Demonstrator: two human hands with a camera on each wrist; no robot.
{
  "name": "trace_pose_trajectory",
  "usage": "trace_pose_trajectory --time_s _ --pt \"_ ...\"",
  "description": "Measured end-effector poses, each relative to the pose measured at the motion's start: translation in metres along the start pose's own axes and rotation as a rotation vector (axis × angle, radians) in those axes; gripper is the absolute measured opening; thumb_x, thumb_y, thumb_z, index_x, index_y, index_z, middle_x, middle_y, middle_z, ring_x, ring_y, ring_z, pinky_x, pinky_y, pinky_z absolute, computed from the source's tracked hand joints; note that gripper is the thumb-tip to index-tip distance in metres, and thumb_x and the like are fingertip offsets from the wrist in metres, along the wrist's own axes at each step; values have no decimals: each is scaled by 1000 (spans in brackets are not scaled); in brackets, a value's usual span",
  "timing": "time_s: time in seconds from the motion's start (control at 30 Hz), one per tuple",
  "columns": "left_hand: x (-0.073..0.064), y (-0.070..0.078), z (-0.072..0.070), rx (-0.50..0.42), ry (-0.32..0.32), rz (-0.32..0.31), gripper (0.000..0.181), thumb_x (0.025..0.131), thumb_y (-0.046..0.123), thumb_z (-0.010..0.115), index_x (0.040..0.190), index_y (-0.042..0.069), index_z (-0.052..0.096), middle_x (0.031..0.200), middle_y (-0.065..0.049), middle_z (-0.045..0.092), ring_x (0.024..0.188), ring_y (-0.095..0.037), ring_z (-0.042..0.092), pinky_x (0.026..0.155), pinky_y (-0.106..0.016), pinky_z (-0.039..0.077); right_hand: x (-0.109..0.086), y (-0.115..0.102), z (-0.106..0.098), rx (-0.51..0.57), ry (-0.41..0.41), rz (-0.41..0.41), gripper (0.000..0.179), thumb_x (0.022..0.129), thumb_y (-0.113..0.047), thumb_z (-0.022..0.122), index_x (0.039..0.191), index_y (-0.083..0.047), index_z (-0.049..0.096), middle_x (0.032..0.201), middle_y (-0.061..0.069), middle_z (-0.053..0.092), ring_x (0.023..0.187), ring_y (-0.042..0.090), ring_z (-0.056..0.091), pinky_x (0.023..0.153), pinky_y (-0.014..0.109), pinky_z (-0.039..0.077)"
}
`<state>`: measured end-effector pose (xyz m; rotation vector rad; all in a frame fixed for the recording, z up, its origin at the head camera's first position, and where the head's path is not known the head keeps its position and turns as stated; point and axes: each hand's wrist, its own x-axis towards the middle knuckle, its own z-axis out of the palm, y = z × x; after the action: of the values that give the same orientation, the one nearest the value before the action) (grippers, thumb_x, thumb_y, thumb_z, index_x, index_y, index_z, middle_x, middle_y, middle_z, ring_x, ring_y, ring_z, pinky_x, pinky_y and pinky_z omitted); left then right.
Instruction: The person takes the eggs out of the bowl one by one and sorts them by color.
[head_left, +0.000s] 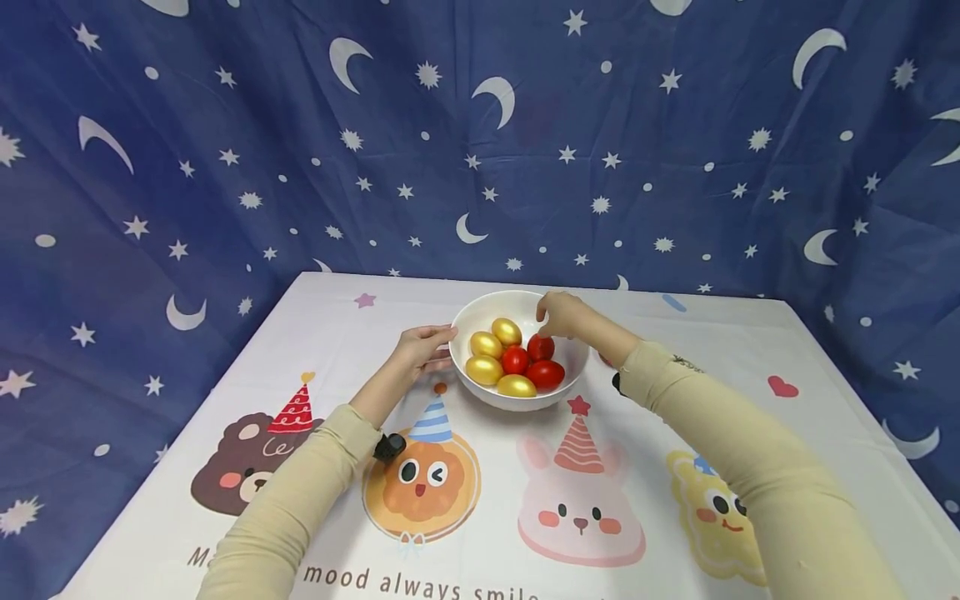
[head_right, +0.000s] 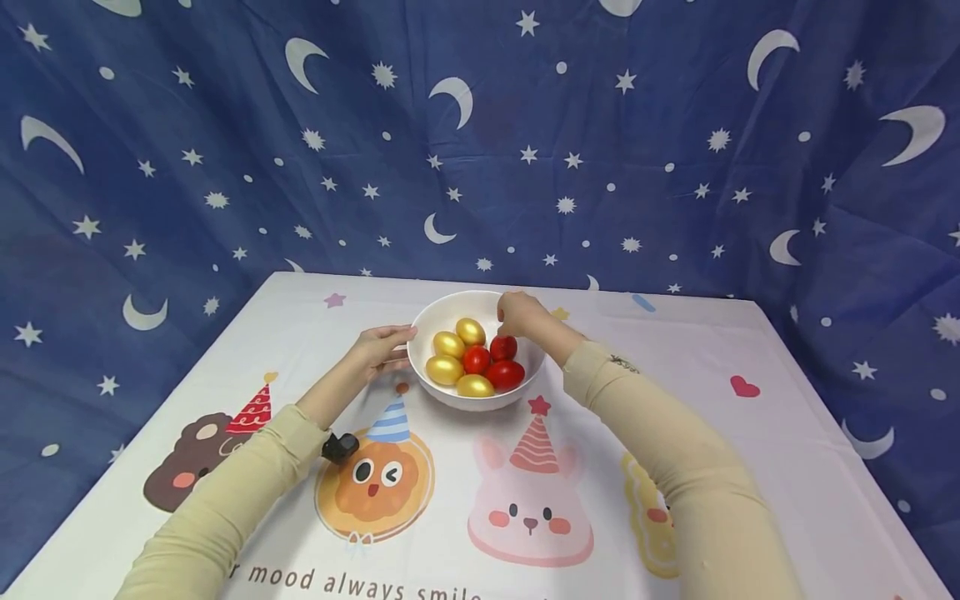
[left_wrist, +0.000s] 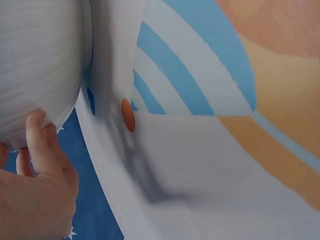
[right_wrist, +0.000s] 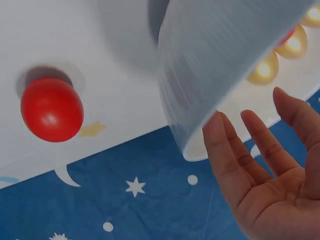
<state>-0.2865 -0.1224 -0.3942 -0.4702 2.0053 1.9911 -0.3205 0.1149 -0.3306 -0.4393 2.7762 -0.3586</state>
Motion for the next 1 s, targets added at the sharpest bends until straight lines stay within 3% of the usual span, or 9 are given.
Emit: trace_pose_trajectory --time_s 0.13,0.37,0.57,0.67,0.83,1.0 --pt "-1 -3 -1 16 9 -20 41 91 25 64 129 9 57 129 -14 57 79 -11 64 69 -20 61 2 0 11 -32 5 -20 30 84 -14 69 108 4 63 108 19 64 77 25 58 67 29 59" --pt "-3 -6 -1 4 -6 -14 43 92 24 63 130 5 55 129 -16 56 79 -11 63 70 -21 62 3 2 31 -50 24 -59 22 85 -14 69 100 2 64 91 13 66 83 24 56 85 34 57" --pt "-3 -4 -1 8 9 2 42 92 24 62 129 5 56 129 -17 56 75 -9 63 70 -21 62 3 0 33 -105 65 -99 18 84 -15 70 88 1 64 78 10 65 75 22 53 79 31 54" --pt "-4 -3 0 12 10 -9 42 92 24 63 129 6 56 130 -16 56 76 -10 64 69 -21 62 4 -1 33 -120 41 -96 18 83 -13 70 94 0 64 77 8 63 71 20 53 71 26 54" --pt "-4 -1 1 12 16 -14 42 91 23 64 129 7 56 130 -17 57 80 -13 65 68 -21 62 6 -1 35 6 -31 -53 28 82 -6 65 109 -1 59 83 10 61 64 18 54 57 22 55" --pt "-3 2 0 4 18 -10 42 91 23 64 129 7 56 130 -16 57 82 -14 65 68 -21 62 8 -2 38 30 -9 -77 29 82 -3 65 109 1 57 91 12 63 75 20 54 70 24 56"
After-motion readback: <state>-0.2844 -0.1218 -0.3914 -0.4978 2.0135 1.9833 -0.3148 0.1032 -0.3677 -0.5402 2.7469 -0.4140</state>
